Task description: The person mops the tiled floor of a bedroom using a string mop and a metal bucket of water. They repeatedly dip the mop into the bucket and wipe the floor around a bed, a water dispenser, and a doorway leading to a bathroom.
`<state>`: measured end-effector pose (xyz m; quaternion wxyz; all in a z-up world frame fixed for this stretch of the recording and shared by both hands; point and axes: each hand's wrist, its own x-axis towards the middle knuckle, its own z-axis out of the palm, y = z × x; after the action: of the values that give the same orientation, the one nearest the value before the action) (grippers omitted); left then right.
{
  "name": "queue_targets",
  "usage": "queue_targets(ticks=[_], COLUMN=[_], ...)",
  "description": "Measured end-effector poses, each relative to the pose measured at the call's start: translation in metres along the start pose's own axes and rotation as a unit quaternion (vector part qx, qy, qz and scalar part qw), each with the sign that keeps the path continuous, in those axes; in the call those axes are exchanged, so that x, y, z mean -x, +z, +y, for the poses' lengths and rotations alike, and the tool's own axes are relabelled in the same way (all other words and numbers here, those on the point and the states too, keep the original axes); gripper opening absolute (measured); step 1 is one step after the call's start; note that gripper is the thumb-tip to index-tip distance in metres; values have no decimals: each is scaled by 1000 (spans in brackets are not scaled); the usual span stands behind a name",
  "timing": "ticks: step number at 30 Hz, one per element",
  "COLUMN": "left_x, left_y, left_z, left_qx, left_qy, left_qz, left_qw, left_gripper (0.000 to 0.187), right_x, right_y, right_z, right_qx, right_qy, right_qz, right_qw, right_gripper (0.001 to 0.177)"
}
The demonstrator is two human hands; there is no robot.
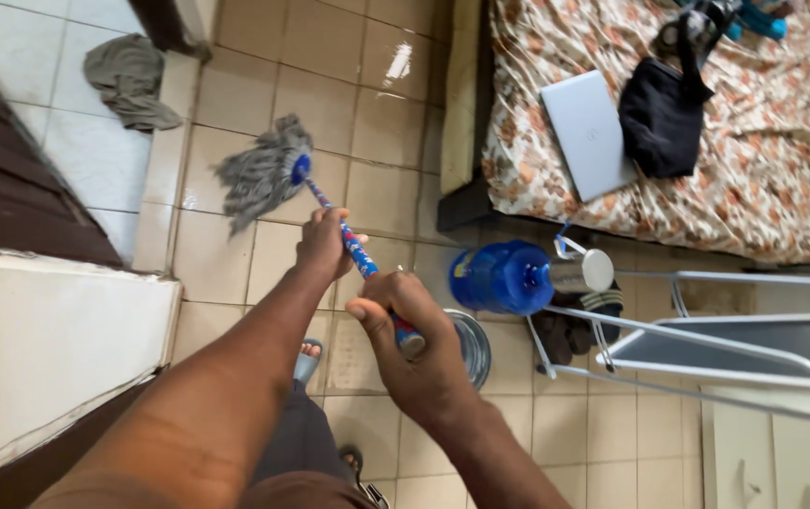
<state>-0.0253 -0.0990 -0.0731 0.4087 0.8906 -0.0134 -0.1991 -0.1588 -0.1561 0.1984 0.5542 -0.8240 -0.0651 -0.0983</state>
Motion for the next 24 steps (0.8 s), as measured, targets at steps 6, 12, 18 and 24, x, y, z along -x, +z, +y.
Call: queue_targets(ticks=[6,12,18,24], left_x=[34,119,210,301], left_y=[79,118,174,192], left_z=[30,72,60,67], left_qx=[12,14,2,-71], left_qy=[212,332,351,350], left_qz=[-81,-120,-147,-193], left_qw=[974,936,925,914], left_gripper=[43,7,11,34], right_x=[52,124,221,305], right_y=[-33,-71,-90,-116], right_z=[26,-13,-38,-61], right_qx=[93,85,69,46], right_qy=[150,230,238,239], right_qz=[161,216,244,261], right_qw=[971,945,938,934], right_gripper=[18,28,29,33])
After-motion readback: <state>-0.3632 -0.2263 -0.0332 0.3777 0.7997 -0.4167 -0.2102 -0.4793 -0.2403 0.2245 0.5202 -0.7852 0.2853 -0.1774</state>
